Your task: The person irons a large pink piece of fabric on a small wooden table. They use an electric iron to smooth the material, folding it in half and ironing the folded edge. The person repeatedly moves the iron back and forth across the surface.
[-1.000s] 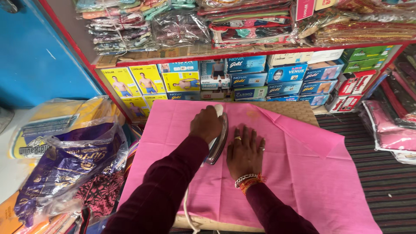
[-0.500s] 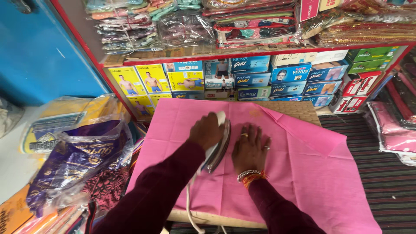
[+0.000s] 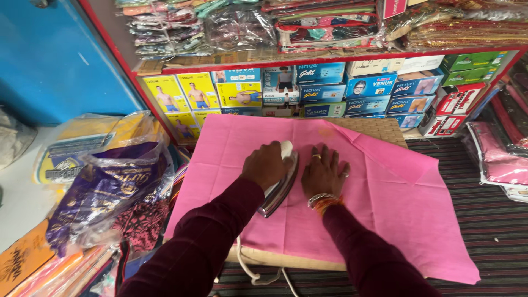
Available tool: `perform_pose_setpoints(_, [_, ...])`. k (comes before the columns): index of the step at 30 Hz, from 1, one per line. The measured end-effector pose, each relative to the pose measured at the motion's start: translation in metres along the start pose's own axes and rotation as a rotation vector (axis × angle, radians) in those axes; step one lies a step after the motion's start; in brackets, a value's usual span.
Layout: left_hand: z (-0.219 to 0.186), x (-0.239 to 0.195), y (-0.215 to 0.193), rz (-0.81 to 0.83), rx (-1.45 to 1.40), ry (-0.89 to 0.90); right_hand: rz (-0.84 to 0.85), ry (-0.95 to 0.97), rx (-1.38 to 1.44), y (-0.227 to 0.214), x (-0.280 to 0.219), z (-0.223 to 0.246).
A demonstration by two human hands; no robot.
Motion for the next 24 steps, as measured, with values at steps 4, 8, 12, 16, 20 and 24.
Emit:
perform_pose_setpoints(4, [0.0,-0.046,-0.015,0.007,0.079,0.046,0.071,-0.101,-0.018,-0.005,0.001,-0.02])
perform_pose_setpoints(8, [-0.001,-0.066,-0.022,-0.043,0.133,0.124,0.023,-0.209,-0.033,-0.005,-0.009,-0.043])
perform_pose_setpoints(12, [-0.013,-0.068,-0.017,-0.095,0.091,0.386,-0.053,-0.267,-0.055,-0.004,-0.015,-0.055])
perform_pose_setpoints(16, [-0.014,-0.076,-0.021,0.101,0.084,0.325,-0.009,-0.245,0.003,-0.002,-0.017,-0.063])
perform_pose_setpoints(20, [-0.005,-0.081,-0.055,0.28,0.137,0.263,-0.011,-0.259,0.014,-0.003,-0.014,-0.064])
perform_pose_setpoints(24, [-0.014,-0.079,-0.054,0.321,0.061,0.459,-0.015,-0.256,-0.005,-0.003,-0.013,-0.065])
Point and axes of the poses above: each hand's wrist, its own x-axis towards the middle knuckle, its own y-axis out of the palm, z = x × y, the point moved 2 cm from there along x, towards the middle knuckle, and after that the axes turned 14 degrees about -x, right-handed, at the moved point
